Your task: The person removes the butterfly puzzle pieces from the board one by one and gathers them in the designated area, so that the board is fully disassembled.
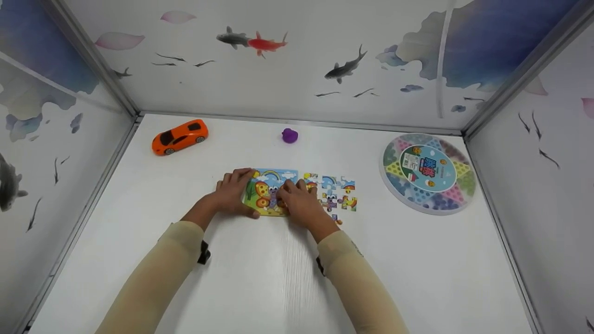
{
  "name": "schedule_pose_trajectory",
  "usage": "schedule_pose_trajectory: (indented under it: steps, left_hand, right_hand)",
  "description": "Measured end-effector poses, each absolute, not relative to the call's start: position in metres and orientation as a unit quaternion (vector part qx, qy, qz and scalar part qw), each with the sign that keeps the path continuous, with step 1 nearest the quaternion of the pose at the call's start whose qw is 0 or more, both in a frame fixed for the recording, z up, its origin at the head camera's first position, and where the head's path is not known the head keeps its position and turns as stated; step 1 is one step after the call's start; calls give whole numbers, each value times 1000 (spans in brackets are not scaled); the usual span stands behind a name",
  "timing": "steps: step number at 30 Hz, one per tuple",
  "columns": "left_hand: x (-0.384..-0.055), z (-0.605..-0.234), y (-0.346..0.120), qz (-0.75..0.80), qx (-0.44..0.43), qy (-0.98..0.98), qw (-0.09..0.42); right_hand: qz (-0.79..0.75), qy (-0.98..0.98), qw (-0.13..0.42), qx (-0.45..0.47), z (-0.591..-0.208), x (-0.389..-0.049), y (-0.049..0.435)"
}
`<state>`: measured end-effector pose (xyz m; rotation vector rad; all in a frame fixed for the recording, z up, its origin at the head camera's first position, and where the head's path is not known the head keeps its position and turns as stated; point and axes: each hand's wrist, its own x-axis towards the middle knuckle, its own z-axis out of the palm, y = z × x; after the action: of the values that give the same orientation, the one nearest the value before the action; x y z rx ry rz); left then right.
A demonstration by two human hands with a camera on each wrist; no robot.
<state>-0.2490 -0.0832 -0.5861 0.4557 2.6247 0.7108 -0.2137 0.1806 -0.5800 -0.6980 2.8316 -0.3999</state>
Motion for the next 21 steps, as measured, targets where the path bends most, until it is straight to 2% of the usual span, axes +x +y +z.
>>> schedule_pose_trajectory:
  steps: [21]
  left_hand:
    - [-248,-582,-85,261,169,930,197]
  right_hand:
    - [-156,947,107,-260,-570,-209,179]
